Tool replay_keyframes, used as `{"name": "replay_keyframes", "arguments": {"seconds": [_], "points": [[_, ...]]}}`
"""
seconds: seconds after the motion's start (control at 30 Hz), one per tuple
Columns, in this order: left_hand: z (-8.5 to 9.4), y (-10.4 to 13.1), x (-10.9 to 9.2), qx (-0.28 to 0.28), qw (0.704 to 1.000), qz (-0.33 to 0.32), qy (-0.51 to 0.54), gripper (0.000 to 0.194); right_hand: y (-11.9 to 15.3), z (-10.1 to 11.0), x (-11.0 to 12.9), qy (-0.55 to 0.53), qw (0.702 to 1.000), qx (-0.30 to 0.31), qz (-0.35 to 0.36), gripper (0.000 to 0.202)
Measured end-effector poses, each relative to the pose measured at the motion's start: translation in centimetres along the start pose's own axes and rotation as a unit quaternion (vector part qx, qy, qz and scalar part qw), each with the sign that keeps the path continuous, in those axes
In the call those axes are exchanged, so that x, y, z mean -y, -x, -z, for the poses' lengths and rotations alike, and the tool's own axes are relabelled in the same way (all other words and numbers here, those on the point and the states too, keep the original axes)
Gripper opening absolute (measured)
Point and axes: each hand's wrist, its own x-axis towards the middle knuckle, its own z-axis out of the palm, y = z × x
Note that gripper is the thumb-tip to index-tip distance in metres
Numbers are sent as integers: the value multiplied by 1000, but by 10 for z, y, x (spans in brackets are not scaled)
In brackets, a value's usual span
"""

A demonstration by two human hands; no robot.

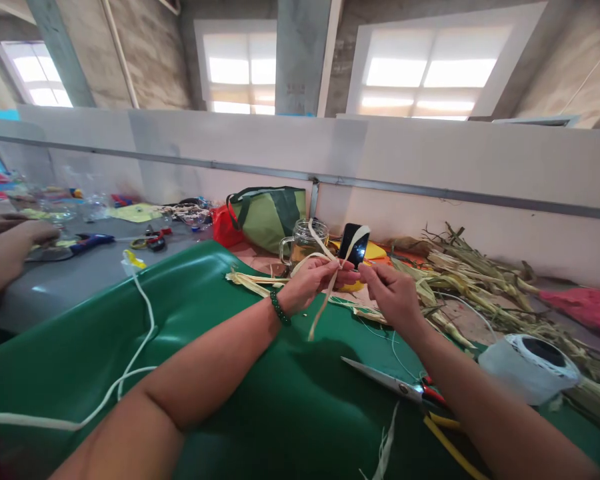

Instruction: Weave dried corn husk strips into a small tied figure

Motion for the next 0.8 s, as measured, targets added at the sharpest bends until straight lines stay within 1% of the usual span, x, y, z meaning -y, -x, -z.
{"name": "replay_keyframes", "arguments": {"seconds": [0.07, 0.13, 0.2, 0.33, 0.43, 0.5, 0.57, 0.63, 0.7, 0.73, 0.8], "points": [[-1, 3, -1, 22, 999, 19, -17, 44, -7, 5, 0, -32, 999, -3, -24, 44], [-3, 4, -2, 41, 997, 29, -49, 49, -12, 7, 0, -65, 997, 13, -40, 42], [-4, 5, -1, 58, 993, 26, -95, 50, -13, 7, -1, -91, 994, 30, -53, 41], [-7, 6, 0, 84, 979, 1, -185, 44, -9, 3, -1, -101, 991, 59, -66, 47], [-9, 9, 1, 108, 962, -14, -251, 36, -5, 0, -2, -87, 994, 39, -57, 47], [-9, 11, 1, 116, 946, -28, -301, 31, -4, -2, -3, -84, 994, 26, -64, 46], [-8, 11, 2, 120, 935, -34, -333, 30, -6, -4, -7, -98, 990, 41, -89, 47], [-7, 10, 3, 130, 938, -23, -320, 36, -9, -4, -11, -116, 983, 69, -123, 51], [-6, 8, 4, 136, 954, -5, -268, 44, -12, -3, -14, -133, 976, 97, -142, 53], [-5, 7, 4, 136, 962, 3, -236, 48, -13, -3, -15, -139, 974, 107, -140, 55], [-3, 5, 4, 129, 976, 21, -177, 53, -14, -1, -14, -138, 977, 117, -114, 58]]}}
